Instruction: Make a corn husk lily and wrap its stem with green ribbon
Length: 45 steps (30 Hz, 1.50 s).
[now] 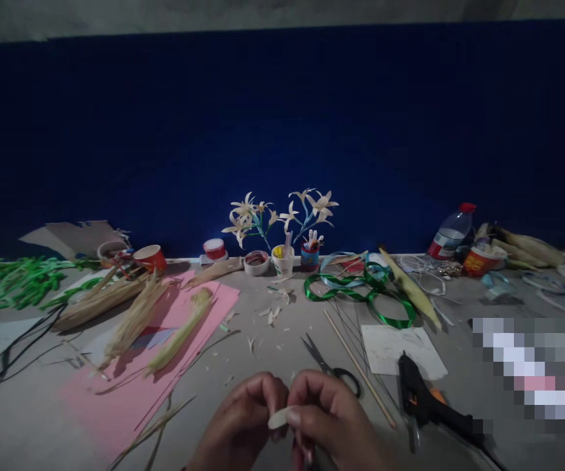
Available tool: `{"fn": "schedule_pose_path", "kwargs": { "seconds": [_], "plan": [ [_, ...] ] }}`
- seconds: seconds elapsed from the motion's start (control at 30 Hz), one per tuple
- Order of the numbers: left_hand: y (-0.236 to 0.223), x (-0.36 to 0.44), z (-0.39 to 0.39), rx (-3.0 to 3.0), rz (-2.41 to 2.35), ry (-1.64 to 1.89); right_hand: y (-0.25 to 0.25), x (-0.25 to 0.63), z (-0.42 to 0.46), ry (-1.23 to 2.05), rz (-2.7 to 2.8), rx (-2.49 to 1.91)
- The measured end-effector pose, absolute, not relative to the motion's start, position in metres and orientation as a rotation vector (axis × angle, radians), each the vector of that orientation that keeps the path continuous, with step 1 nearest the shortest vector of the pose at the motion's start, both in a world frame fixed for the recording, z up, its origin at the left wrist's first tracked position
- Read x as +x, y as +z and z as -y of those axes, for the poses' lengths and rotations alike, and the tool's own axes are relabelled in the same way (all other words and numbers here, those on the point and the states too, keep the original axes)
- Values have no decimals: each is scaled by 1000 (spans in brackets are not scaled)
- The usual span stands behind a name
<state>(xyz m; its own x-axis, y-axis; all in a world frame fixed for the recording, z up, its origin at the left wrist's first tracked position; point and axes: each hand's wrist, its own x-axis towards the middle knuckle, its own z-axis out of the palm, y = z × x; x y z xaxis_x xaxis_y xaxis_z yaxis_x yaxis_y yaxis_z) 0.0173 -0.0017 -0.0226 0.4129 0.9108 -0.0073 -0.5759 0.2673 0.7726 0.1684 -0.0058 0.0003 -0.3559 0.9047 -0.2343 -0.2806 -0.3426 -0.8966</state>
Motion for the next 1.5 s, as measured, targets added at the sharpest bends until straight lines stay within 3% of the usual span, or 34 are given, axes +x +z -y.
{"fn": "schedule_pose_path", "kwargs": {
  "seconds": [0.33, 0.67, 1.07, 1.5],
  "plan": [
    [-34, 15, 5, 993, -658, 1137, 13, 167, 9, 1595, 1144, -1061],
    [-18, 18, 3, 737, -406, 1100, 13, 166, 11, 1749, 880, -966],
    [-7, 5, -1, 964, -660, 966, 12, 167, 8, 1762, 1025, -987],
    [-15, 17, 1, 673, -440, 1071, 7, 166, 9, 1798, 868, -890]
  ]
}}
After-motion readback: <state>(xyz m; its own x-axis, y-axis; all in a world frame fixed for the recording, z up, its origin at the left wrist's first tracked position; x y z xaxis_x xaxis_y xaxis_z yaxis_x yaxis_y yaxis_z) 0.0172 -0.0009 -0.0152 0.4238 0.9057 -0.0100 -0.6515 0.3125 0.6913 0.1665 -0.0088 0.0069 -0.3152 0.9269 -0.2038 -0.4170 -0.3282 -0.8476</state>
